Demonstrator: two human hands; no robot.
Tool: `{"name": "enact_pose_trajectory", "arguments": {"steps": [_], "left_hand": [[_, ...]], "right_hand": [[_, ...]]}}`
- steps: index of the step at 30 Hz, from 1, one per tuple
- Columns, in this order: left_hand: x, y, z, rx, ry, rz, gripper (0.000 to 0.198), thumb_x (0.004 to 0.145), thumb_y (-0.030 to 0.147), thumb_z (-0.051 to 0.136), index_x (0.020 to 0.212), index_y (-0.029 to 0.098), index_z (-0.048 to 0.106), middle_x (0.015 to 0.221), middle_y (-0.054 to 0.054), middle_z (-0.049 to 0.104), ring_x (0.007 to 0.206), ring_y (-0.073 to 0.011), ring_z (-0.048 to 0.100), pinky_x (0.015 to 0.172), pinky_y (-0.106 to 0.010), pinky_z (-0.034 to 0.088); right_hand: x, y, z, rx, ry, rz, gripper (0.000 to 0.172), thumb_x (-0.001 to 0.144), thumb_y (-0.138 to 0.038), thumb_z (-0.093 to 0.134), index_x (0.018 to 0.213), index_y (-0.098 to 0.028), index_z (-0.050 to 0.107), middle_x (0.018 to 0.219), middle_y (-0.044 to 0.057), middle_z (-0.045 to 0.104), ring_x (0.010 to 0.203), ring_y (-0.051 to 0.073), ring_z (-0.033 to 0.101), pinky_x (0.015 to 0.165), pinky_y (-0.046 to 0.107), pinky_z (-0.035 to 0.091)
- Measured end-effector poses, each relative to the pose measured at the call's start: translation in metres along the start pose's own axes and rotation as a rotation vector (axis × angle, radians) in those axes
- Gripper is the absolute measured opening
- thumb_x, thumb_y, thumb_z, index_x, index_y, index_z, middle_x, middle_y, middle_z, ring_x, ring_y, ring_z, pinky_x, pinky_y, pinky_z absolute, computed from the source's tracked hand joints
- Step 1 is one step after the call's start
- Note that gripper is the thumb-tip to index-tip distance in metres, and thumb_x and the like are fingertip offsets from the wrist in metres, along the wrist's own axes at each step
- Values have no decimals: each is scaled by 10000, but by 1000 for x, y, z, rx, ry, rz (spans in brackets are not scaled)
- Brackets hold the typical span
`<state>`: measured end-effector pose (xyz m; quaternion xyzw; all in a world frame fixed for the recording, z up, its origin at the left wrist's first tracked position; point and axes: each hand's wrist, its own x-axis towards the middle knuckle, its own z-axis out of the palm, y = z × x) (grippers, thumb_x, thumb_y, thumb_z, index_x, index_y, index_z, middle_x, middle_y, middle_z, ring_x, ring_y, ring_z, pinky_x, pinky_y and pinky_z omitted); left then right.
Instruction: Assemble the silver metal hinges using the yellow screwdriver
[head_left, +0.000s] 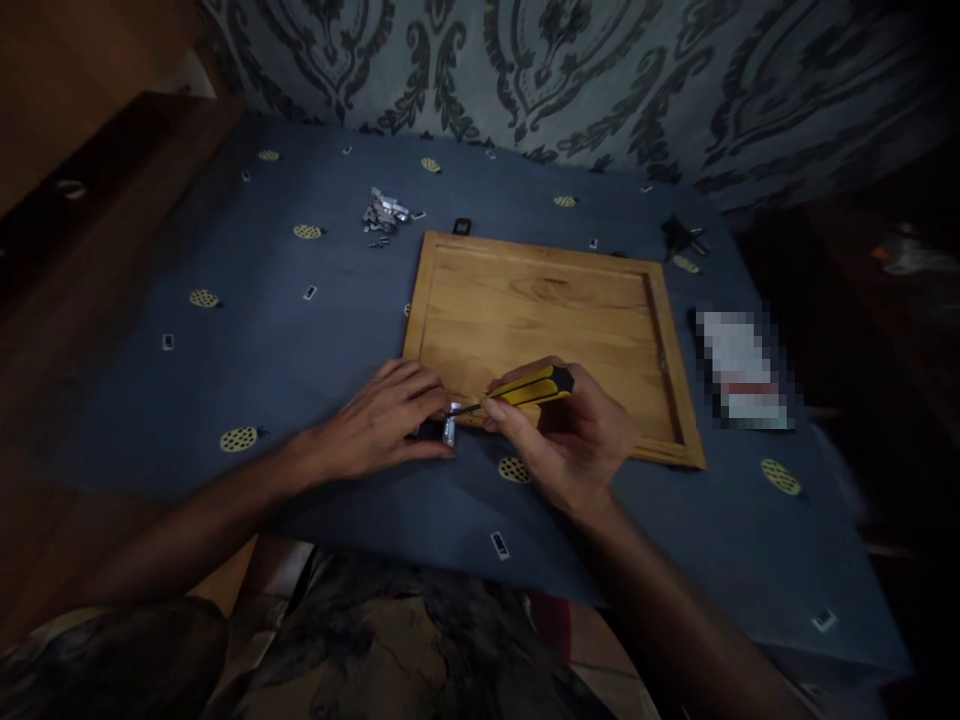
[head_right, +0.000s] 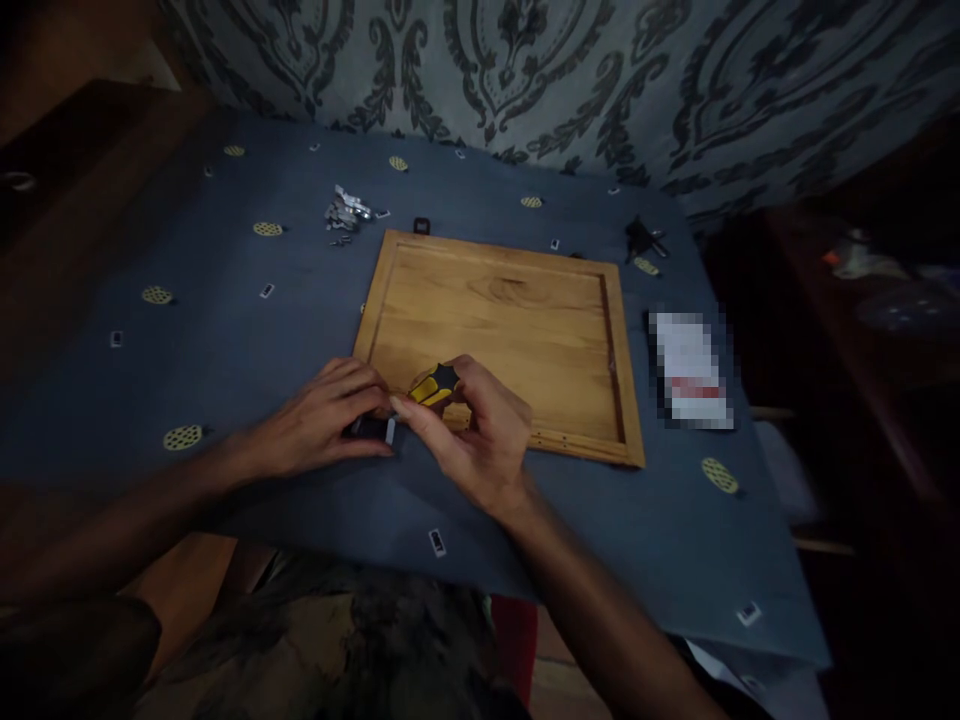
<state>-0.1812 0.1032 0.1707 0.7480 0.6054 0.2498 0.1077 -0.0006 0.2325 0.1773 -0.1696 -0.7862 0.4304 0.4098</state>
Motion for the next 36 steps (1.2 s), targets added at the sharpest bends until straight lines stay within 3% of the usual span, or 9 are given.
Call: {"name": "enact_pose_trajectory", "arguments": {"steps": [4, 9, 11, 15, 20, 24, 28, 32, 36], "left_hand": [[-2, -1, 3, 10, 53, 52, 363, 1026, 528, 629, 1134, 182, 634, 1058, -68, 669, 1032, -251, 621, 918, -392, 491], [-3, -2, 10, 26, 119, 20, 259, 1021, 476, 661, 1020, 222, 614, 1032, -47, 675, 972, -251, 635, 839, -403, 517], [-4, -4, 14, 16, 126, 27, 212, 1034, 453, 640, 1075, 245, 623, 1101, -54, 692, 1004, -270, 648, 833, -433, 529], [-4, -9, 21, -2, 227, 98, 331, 1064, 589, 498, 1063, 282, 622, 1051, -49, 700, 902, -279, 658, 718, -459, 540], [-2, -12, 23, 3, 231, 87, 325, 1069, 580, 486, 1147, 297, 626, 1023, -48, 694, 895, -279, 663, 716, -470, 561], [-1, -11, 20, -21, 251, 137, 389, 1025, 643, 537, 1109, 274, 626, 1018, -58, 700, 905, -289, 651, 731, -473, 549], [-2, -6, 12, 14, 89, 4, 335, 1010, 552, 643, 989, 218, 636, 1009, -58, 679, 949, -257, 635, 834, -425, 517], [-1, -5, 6, -5, 37, 8, 383, 1019, 573, 618, 1062, 192, 635, 1038, -58, 671, 1018, -237, 631, 931, -388, 486], [0, -3, 4, 2, 31, 19, 436, 1008, 603, 598, 1084, 175, 632, 1045, -61, 669, 1023, -238, 622, 944, -382, 474]], "right_hand": [[9, -6, -5, 8, -104, -56, 140, 938, -367, 772, 942, -325, 638, 794, -7, 650, 655, 197, 650, 585, 361, 550], [22, -20, -17, -7, -271, -114, 146, 983, -343, 720, 962, -207, 672, 820, 15, 713, 739, 161, 712, 659, 286, 573], [25, -23, -21, 12, -341, -78, 168, 1005, -359, 685, 1021, -193, 697, 893, 43, 746, 804, 169, 730, 710, 292, 597], [28, -27, -27, 103, -417, 5, 231, 966, -391, 732, 1082, -191, 733, 986, 73, 781, 912, 209, 757, 768, 320, 631], [32, -32, -32, 123, -496, 22, 148, 996, -362, 679, 1053, -237, 735, 1016, 38, 784, 931, 200, 779, 764, 296, 640], [32, -29, -31, 110, -435, -15, 163, 995, -378, 685, 946, -223, 700, 915, 42, 757, 821, 194, 762, 676, 294, 626], [27, -17, -22, 73, -368, -183, 131, 977, -279, 725, 869, -219, 680, 741, 17, 710, 674, 155, 701, 616, 263, 557], [19, -15, -11, 12, -165, -230, 179, 931, -242, 783, 794, -210, 672, 727, 2, 701, 644, 153, 677, 589, 281, 518], [17, -25, -9, 67, 178, -156, 170, 921, -299, 795, 787, -251, 703, 775, 7, 704, 641, 168, 659, 560, 314, 539]]}}
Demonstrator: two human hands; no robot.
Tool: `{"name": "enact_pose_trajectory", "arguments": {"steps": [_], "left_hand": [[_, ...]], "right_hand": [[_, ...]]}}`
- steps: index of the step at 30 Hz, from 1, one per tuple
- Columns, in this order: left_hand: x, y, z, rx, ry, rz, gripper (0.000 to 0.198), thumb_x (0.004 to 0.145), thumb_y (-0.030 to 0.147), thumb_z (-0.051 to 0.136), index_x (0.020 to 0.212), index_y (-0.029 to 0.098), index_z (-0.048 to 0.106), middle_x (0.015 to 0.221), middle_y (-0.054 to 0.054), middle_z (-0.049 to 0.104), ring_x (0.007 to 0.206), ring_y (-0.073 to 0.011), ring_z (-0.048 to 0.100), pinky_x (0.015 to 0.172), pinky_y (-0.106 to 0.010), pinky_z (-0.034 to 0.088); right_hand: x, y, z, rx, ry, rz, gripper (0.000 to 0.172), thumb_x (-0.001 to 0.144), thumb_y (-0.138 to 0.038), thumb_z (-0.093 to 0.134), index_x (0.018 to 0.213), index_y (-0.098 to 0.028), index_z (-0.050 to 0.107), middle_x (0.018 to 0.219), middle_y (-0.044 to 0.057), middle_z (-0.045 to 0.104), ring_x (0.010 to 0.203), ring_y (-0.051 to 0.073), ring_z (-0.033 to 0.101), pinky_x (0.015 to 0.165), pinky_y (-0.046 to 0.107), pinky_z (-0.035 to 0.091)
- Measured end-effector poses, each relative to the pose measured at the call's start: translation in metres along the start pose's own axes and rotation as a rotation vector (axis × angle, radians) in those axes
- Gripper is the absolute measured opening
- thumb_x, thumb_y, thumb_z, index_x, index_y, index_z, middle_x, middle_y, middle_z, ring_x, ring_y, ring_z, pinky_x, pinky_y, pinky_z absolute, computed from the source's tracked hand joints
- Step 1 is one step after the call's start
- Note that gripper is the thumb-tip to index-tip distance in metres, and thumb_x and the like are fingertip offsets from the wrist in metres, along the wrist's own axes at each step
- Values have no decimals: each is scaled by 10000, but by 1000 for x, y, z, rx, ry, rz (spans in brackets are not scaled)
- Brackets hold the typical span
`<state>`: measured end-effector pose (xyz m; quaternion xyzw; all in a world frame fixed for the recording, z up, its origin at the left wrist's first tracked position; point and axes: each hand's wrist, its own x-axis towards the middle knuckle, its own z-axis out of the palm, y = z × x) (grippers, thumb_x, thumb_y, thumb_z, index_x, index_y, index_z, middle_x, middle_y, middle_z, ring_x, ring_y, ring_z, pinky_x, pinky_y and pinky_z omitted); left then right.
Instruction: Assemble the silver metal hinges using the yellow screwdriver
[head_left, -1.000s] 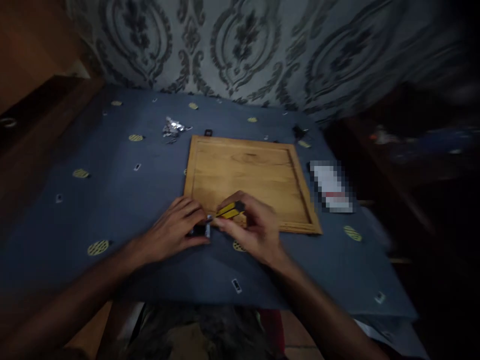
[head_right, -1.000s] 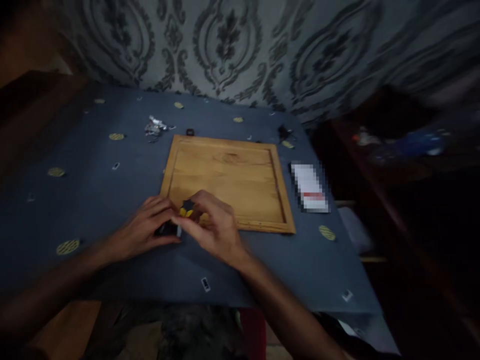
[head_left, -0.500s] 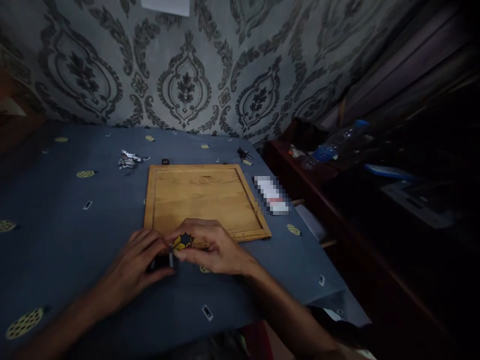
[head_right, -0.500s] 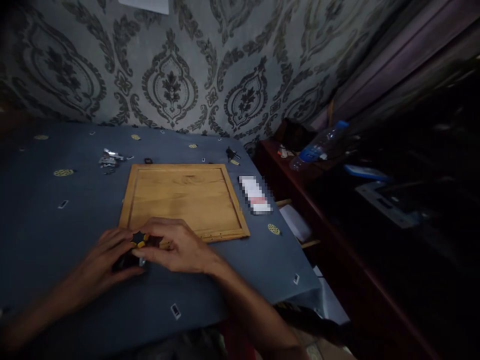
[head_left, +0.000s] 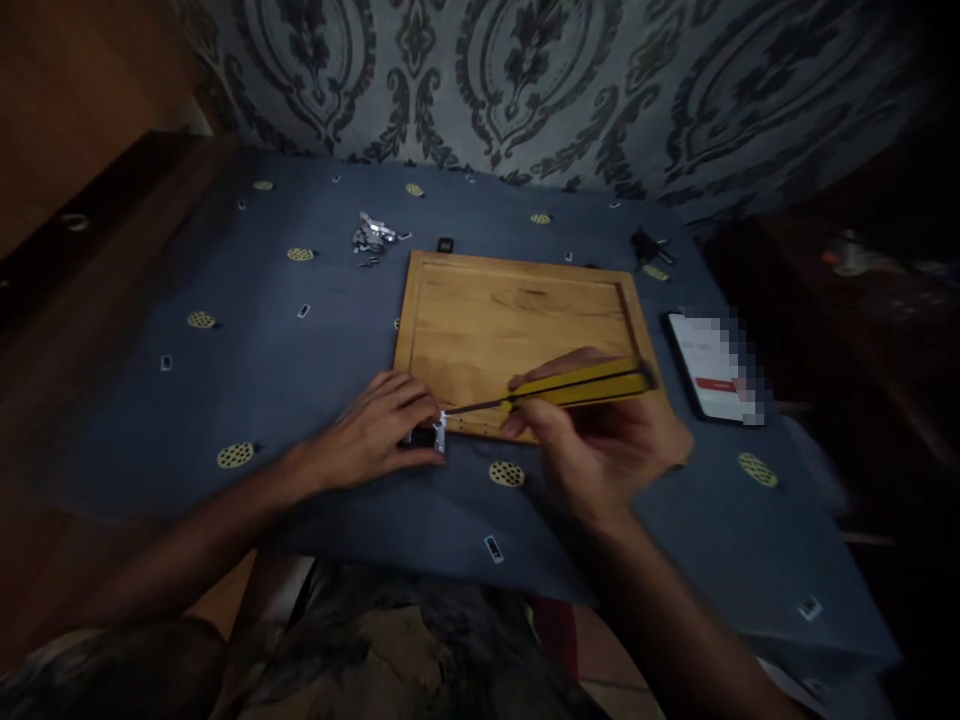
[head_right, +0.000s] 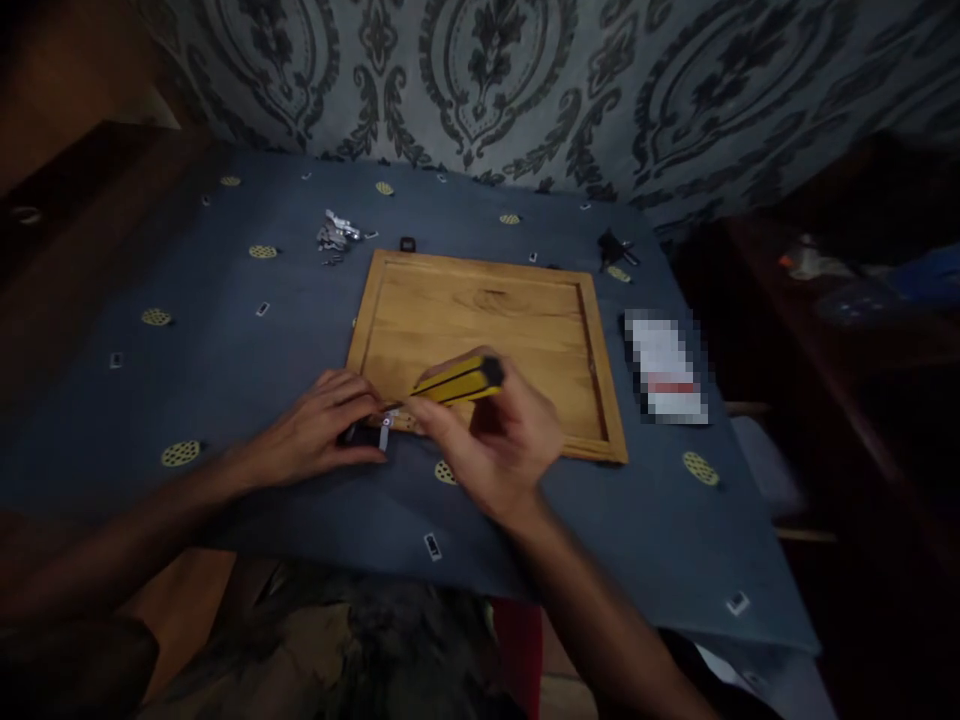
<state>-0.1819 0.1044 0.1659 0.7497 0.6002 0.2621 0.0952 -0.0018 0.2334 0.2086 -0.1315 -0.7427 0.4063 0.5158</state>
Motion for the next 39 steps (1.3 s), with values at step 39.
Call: {"name": "enact_pose_trajectory", "arguments": {"steps": [39], "left_hand": [[0, 1, -1, 1, -25, -13, 372, 1011, 568, 633, 1044, 197, 632, 1071, -65, 670, 1047, -245, 616, 932, -382, 464]], "right_hand": [[16, 2, -14, 56, -600, 145, 129, 987, -356, 711, 980, -233, 749, 915, 48, 766, 817, 183, 742, 699, 303, 607]]}}
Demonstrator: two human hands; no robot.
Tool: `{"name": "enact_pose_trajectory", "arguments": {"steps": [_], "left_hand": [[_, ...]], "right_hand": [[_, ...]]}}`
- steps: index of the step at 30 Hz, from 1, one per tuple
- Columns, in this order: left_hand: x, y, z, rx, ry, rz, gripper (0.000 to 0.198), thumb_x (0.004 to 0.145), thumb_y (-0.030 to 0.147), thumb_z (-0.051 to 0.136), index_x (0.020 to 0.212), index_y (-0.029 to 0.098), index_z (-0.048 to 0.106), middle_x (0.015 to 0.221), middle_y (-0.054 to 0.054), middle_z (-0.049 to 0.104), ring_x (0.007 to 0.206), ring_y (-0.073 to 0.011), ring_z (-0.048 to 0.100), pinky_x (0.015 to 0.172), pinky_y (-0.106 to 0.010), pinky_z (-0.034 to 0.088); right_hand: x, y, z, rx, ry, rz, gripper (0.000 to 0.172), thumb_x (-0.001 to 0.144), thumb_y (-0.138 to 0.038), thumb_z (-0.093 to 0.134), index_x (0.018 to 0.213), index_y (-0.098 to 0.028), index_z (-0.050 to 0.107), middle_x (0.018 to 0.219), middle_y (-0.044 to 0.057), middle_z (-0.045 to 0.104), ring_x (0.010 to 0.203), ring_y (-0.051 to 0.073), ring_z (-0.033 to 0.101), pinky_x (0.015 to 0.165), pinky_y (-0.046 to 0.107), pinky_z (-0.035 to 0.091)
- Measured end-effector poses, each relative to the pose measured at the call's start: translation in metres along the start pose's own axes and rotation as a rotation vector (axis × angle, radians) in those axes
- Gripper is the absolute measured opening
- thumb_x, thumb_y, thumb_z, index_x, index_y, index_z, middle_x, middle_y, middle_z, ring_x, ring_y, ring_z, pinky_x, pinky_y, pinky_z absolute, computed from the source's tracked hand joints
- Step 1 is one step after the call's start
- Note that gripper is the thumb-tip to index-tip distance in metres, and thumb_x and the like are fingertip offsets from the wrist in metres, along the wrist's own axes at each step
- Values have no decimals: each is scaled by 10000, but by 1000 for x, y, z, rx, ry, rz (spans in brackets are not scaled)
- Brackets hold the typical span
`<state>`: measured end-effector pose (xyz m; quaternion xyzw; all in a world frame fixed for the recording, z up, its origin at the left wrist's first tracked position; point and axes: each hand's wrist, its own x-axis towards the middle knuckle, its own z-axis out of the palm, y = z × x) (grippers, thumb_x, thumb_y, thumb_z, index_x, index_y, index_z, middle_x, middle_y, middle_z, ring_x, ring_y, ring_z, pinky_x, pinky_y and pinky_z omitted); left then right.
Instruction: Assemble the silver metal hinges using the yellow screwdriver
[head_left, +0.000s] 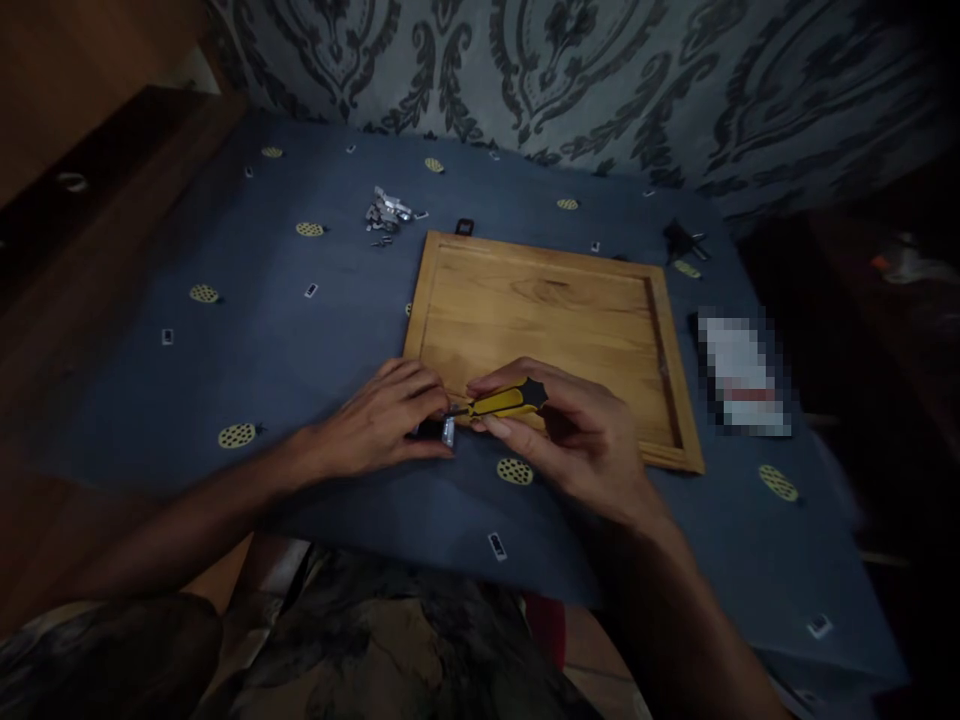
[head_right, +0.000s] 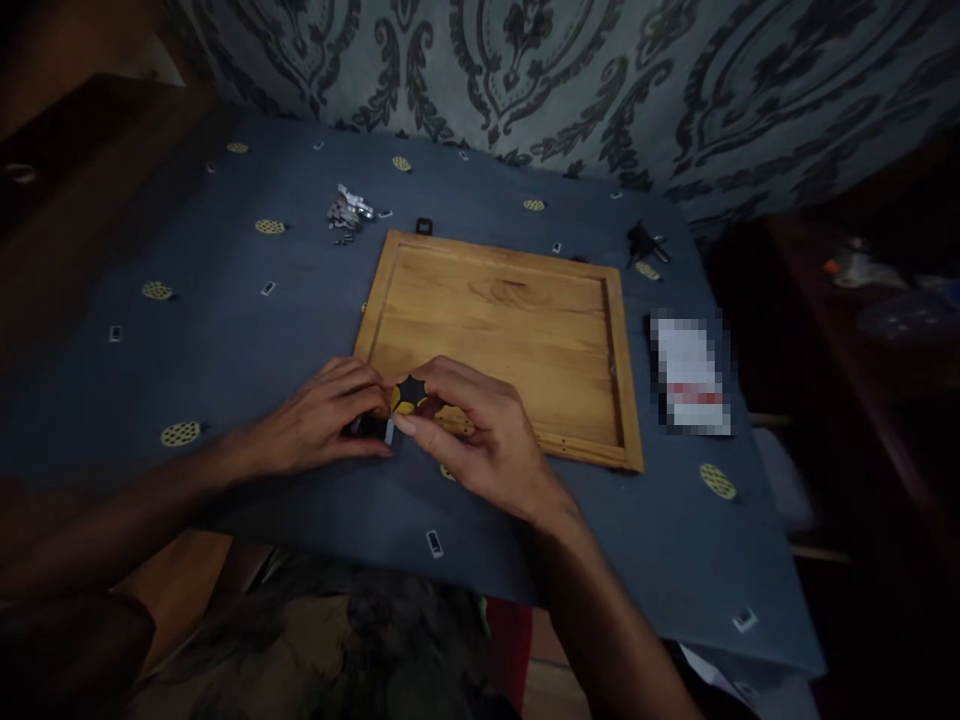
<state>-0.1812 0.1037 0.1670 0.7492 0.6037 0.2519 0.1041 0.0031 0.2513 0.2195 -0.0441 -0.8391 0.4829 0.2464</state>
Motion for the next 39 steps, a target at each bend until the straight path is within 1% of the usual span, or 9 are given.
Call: {"name": "enact_pose_trajectory", "arguments": {"steps": [5, 10, 14, 17, 19, 21, 29, 32, 39], "left_hand": [[0, 1, -1, 12, -23, -10, 379, 1013, 565, 631, 1052, 188, 629, 1113, -80, 674, 1063, -249, 617, 948, -395, 465], [0, 0, -1, 22, 4, 22, 392, 1014, 554, 628, 1106, 172, 631, 1060, -78, 663, 1028, -253, 615, 918, -385, 462], [0, 0, -1, 17, 9, 27, 398, 1020, 556, 616, 1132, 175, 630, 1082, -83, 669, 1036, -250, 612, 924, -376, 457], [0, -1, 0, 16, 14, 30, 403, 1016, 561, 619, 1117, 171, 629, 1072, -80, 666, 1036, -248, 612, 927, -371, 456], [0, -1, 1, 19, 19, 32, 396, 1011, 559, 631, 1100, 173, 629, 1057, -73, 663, 1033, -247, 613, 932, -372, 455], [0, -1, 1, 22, 22, 30, 390, 1005, 554, 642, 1086, 173, 628, 1043, -68, 659, 1030, -247, 613, 933, -373, 455], [0, 0, 1, -1, 39, 40, 390, 996, 525, 668, 1177, 183, 622, 1056, -68, 653, 1027, -255, 608, 921, -383, 474], [0, -1, 1, -12, 29, 28, 383, 996, 519, 675, 1205, 202, 619, 1081, -68, 662, 1049, -260, 614, 925, -393, 481], [-1, 0, 0, -5, 28, 21, 365, 1003, 536, 660, 1123, 193, 617, 1068, -69, 666, 1045, -259, 624, 922, -402, 486]], "right_hand": [[-4, 9, 3, -58, 61, -27, 186, 974, -358, 733, 847, -223, 724, 822, 32, 740, 739, 178, 716, 641, 298, 547], [-8, 13, 9, -137, 150, -9, 155, 908, -320, 816, 863, -225, 701, 772, 3, 717, 630, 158, 669, 587, 292, 503], [-9, 12, 13, -237, 200, -83, 181, 877, -289, 848, 831, -227, 684, 712, -10, 691, 618, 160, 661, 564, 289, 480], [-10, 9, 14, -224, 307, -126, 166, 902, -315, 818, 827, -236, 692, 743, 9, 703, 653, 181, 672, 588, 315, 514], [-11, 8, 14, -189, 416, -93, 162, 917, -349, 799, 834, -247, 704, 781, 22, 716, 673, 193, 679, 610, 340, 545], [-12, 9, 13, -159, 468, -45, 155, 918, -362, 797, 843, -256, 713, 795, 22, 718, 669, 193, 675, 602, 346, 553], [-15, 15, 17, -194, 339, -12, 176, 902, -310, 811, 828, -229, 673, 727, -12, 676, 613, 151, 628, 570, 299, 510], [-15, 18, 18, -211, 327, -4, 188, 910, -296, 802, 824, -227, 650, 728, -17, 677, 631, 148, 638, 593, 300, 508], [-16, 24, 20, -211, 326, -15, 188, 905, -297, 804, 836, -236, 640, 719, -30, 648, 634, 142, 629, 581, 290, 500]]}}
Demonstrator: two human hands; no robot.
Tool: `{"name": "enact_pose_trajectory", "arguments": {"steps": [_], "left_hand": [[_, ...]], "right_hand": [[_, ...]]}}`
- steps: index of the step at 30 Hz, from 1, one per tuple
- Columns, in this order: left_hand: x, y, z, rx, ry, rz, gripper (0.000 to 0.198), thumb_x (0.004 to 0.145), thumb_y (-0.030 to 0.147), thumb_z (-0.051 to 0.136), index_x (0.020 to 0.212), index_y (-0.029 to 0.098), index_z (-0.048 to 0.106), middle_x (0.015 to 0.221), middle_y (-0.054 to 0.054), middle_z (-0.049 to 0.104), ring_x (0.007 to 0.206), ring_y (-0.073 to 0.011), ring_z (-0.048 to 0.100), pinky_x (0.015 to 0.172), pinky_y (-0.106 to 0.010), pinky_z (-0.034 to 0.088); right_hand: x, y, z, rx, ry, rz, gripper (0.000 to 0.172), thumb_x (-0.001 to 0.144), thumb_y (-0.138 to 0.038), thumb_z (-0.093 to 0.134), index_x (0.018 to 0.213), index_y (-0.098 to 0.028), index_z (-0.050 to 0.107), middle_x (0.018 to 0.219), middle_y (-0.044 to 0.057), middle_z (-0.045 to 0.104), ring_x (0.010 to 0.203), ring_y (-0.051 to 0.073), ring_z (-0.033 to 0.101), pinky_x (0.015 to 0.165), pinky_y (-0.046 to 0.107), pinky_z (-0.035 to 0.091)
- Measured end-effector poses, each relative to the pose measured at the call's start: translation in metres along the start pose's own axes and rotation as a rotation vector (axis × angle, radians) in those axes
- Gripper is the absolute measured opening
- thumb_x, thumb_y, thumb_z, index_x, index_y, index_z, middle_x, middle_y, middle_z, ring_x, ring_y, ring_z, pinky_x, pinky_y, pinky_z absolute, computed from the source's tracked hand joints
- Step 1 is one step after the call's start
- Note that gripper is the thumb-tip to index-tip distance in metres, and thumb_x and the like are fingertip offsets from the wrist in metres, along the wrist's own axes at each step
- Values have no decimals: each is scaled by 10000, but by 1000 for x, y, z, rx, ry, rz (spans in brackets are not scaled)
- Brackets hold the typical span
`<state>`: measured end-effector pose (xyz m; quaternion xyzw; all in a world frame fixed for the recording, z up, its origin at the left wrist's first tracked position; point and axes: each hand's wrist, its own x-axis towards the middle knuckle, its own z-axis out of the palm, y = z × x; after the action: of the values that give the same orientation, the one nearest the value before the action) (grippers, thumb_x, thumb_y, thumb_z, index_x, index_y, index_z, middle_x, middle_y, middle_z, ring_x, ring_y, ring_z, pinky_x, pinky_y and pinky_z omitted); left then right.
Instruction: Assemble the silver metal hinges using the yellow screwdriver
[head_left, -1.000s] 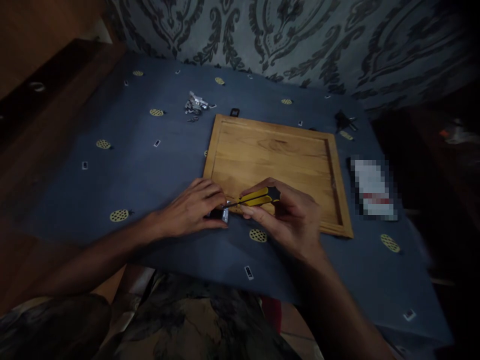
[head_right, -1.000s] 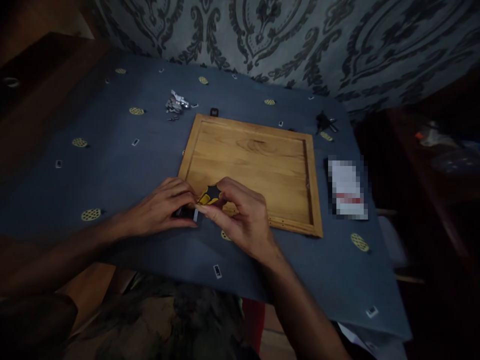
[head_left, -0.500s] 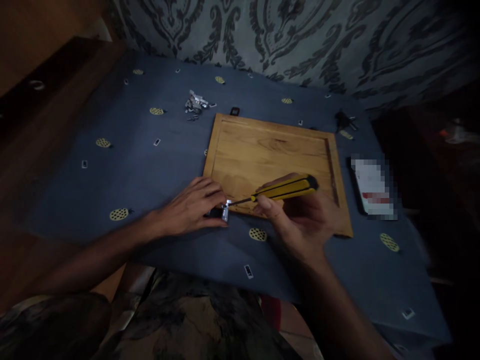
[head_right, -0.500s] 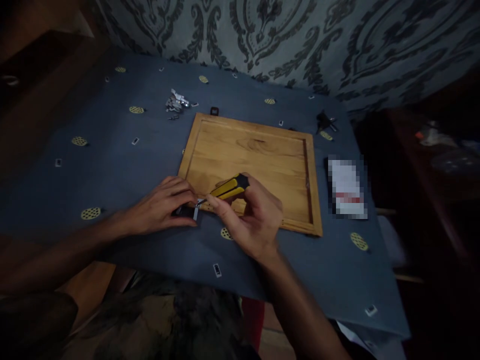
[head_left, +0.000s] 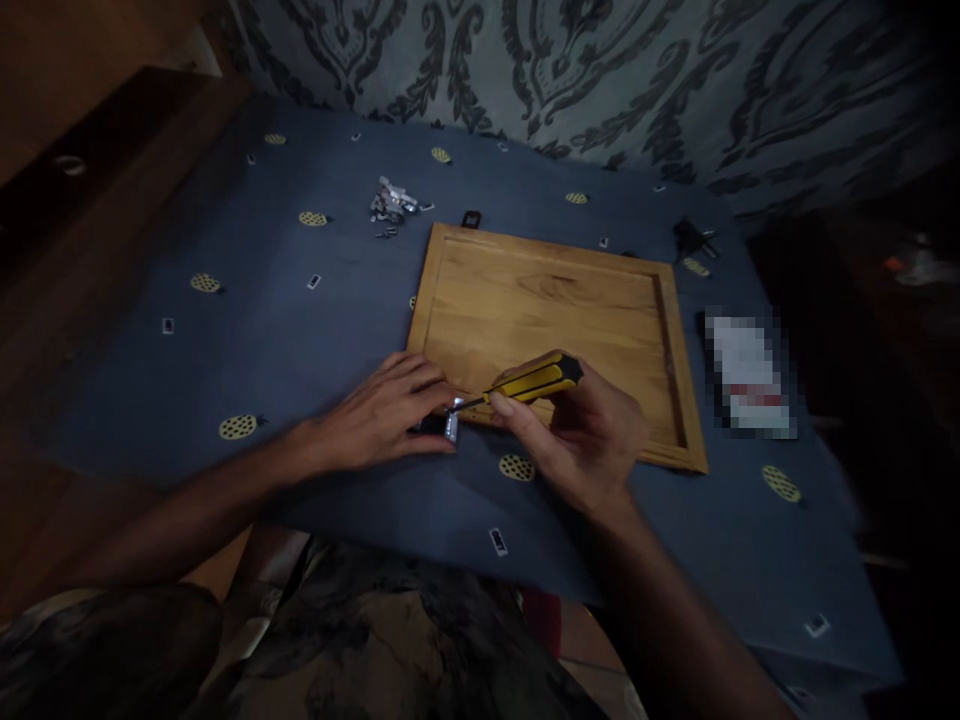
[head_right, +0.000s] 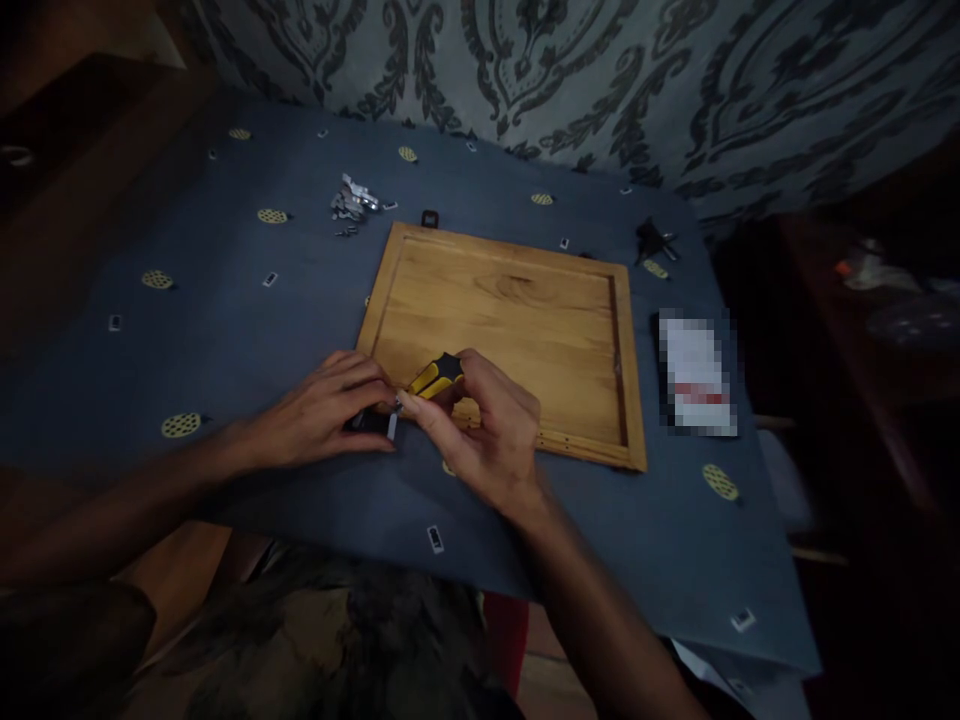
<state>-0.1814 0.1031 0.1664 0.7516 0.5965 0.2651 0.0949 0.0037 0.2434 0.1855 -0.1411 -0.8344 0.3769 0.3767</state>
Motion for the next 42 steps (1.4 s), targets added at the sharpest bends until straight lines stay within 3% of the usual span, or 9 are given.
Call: {"name": "enact_pose_trajectory", "arguments": {"steps": [9, 18, 22, 27, 42], "left_hand": [[0, -1, 2, 17, 23, 42, 381, 1010, 527, 646, 1138, 169, 622, 1062, -75, 659, 1033, -253, 615, 915, -379, 467], [-1, -2, 2, 15, -1, 12, 413, 1031, 575, 587, 1122, 175, 627, 1080, -80, 667, 1044, -246, 613, 924, -378, 458], [0, -1, 1, 16, 14, 32, 404, 1034, 554, 591, 1102, 157, 624, 1062, -83, 662, 1029, -245, 612, 920, -372, 452], [0, -1, 0, 30, -12, 21, 386, 1025, 551, 613, 1110, 174, 617, 1075, -78, 667, 1044, -250, 612, 930, -378, 452], [0, -1, -1, 31, -18, 29, 387, 1004, 531, 656, 1126, 165, 623, 1096, -93, 669, 1059, -260, 611, 937, -379, 457]], "right_hand": [[6, -8, -4, -17, -42, -113, 139, 919, -248, 781, 860, -232, 656, 748, -13, 680, 632, 150, 645, 571, 291, 496], [8, -13, -6, 8, -124, -278, 173, 905, -157, 775, 1034, -225, 683, 829, 10, 727, 682, 164, 688, 577, 291, 547], [9, -13, -10, -9, -164, -267, 189, 914, -170, 764, 1075, -230, 687, 887, 29, 762, 714, 172, 714, 593, 293, 567], [8, -14, -13, -80, -99, -226, 116, 905, -172, 762, 967, -231, 684, 836, 13, 739, 699, 166, 710, 606, 290, 564], [6, -11, -9, -45, -107, -184, 117, 901, -192, 773, 965, -244, 690, 825, 16, 741, 677, 177, 702, 590, 313, 558]]}}
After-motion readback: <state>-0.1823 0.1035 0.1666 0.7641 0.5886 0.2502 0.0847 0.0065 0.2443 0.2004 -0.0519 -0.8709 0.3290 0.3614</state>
